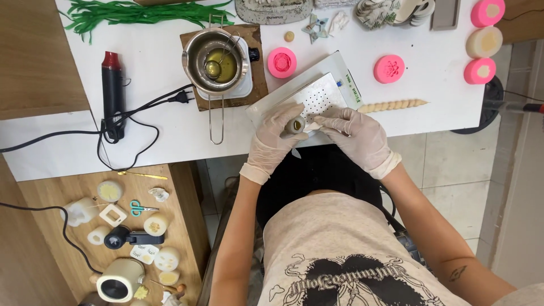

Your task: Pouring melted wax into a cylindrical mold using a spoon and preparing a candle piece.

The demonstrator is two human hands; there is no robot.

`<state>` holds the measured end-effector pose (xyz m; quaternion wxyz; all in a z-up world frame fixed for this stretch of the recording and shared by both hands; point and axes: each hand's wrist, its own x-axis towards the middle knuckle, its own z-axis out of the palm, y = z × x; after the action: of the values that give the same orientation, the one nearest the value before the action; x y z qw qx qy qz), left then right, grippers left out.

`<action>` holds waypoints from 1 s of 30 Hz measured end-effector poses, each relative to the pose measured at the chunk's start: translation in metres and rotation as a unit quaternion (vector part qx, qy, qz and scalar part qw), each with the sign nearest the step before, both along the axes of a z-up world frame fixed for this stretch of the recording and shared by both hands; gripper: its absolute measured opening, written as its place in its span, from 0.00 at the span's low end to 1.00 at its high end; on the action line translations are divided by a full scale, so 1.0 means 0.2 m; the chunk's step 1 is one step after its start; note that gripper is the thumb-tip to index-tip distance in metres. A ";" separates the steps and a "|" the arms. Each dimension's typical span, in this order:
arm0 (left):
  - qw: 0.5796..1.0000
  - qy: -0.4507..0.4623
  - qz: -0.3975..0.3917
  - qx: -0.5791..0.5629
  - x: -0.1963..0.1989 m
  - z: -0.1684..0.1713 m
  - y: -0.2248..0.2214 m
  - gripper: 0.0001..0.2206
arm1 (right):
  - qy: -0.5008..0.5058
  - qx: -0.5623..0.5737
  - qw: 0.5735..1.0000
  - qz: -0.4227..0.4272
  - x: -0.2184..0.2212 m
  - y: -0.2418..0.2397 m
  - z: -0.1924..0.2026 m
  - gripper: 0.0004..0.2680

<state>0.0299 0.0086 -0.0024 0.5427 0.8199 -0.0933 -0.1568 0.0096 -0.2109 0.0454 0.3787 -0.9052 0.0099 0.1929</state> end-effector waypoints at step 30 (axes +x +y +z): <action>0.998 0.004 -0.015 -0.059 0.00 0.00 -0.01 0.25 | -0.170 -0.103 0.977 0.072 0.06 0.04 0.02 0.10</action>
<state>0.0299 0.0061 -0.0026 0.5885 0.7840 -0.1122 -0.1622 0.0210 -0.2038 0.0492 0.2645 -0.9573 -0.0999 0.0611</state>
